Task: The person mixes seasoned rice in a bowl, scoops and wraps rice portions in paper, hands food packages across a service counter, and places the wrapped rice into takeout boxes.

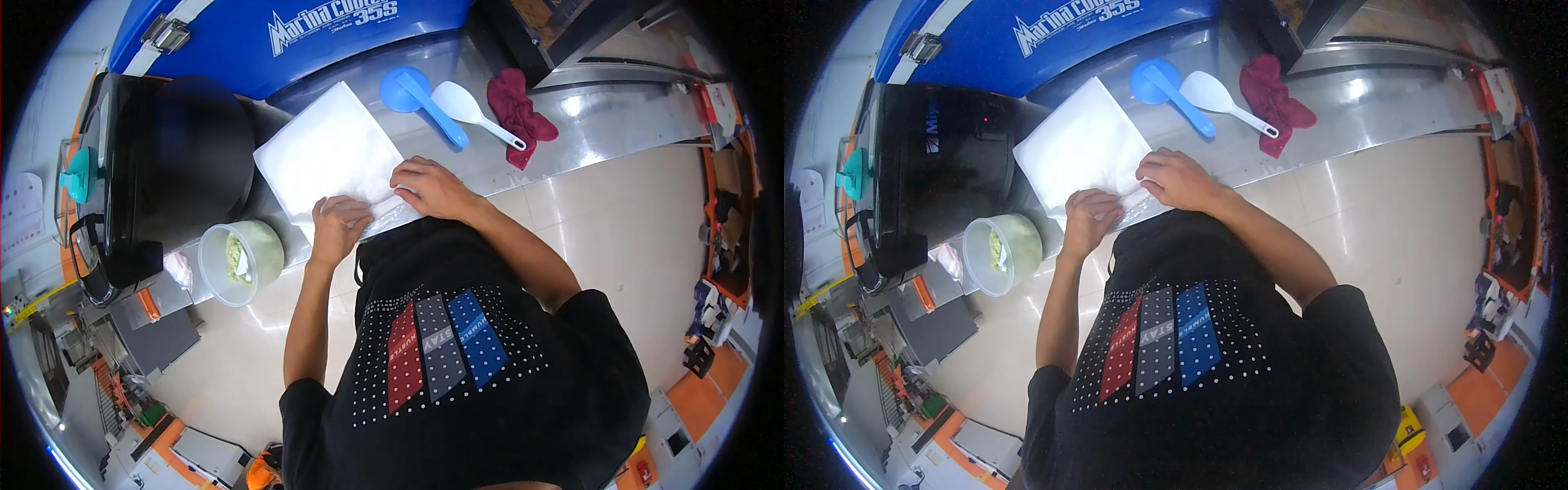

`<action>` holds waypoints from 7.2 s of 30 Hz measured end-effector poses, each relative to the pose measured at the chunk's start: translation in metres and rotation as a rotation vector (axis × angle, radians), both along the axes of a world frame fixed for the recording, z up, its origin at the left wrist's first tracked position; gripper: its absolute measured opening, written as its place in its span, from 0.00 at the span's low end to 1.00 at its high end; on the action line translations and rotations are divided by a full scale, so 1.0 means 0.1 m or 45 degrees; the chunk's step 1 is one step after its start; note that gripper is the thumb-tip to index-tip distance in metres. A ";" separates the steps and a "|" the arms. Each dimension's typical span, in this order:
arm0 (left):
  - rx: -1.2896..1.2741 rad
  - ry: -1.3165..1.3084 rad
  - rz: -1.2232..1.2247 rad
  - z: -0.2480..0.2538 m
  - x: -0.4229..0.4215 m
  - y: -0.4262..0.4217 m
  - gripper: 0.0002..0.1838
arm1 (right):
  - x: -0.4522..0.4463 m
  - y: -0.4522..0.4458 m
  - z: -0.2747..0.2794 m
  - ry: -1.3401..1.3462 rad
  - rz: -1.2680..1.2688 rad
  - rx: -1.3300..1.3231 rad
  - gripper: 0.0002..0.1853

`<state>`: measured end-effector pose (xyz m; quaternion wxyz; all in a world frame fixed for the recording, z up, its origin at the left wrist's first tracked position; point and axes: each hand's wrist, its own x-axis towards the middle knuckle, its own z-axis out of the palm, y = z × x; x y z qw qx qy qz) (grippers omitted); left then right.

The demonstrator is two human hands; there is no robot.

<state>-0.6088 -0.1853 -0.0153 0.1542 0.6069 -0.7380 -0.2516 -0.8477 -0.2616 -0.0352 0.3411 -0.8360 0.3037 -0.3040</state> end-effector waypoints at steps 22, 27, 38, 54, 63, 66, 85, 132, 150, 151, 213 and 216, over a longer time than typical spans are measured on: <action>-0.213 -0.085 -0.095 -0.08 0.01 0.11 0.07 | 0.02 0.01 -0.02 0.042 0.020 -0.001 0.08; -0.510 -0.255 -0.239 0.26 -0.26 0.30 0.10 | 0.01 0.10 0.29 0.109 0.140 -0.220 0.24; -0.616 0.094 0.064 1.24 -0.59 0.76 0.17 | -0.27 0.38 1.15 -0.018 0.443 0.132 0.09; -0.924 -0.229 0.719 1.96 0.73 -0.55 0.10 | 0.67 -1.41 2.11 -0.330 0.107 -0.776 0.09; -0.765 -0.275 0.591 0.10 0.35 0.33 0.18 | 0.26 -0.40 0.37 0.132 0.302 -0.474 0.14; -0.595 -0.257 0.689 0.00 0.28 0.40 0.21 | 0.32 -0.34 0.07 0.339 0.329 -0.324 0.14; -0.173 0.805 1.256 0.12 0.49 0.29 0.16 | 0.47 -0.27 0.07 0.545 0.222 -0.305 0.14; -0.094 0.642 1.217 1.33 2.07 1.82 0.37 | 3.07 1.12 1.87 0.423 0.251 0.302 0.30; -0.422 0.786 0.414 1.31 2.73 1.50 0.06 | 2.93 0.81 2.01 1.009 0.078 -0.295 0.23; -0.417 0.786 0.393 1.29 2.76 1.51 0.06 | 3.09 0.81 1.99 1.102 0.104 -0.443 0.25; -0.525 1.329 1.057 0.18 2.43 1.29 0.16 | 3.44 0.67 1.80 1.236 0.365 0.326 0.10; -0.503 1.303 1.043 0.18 2.40 1.28 0.17 | 3.55 1.05 1.38 1.137 0.309 -0.285 0.13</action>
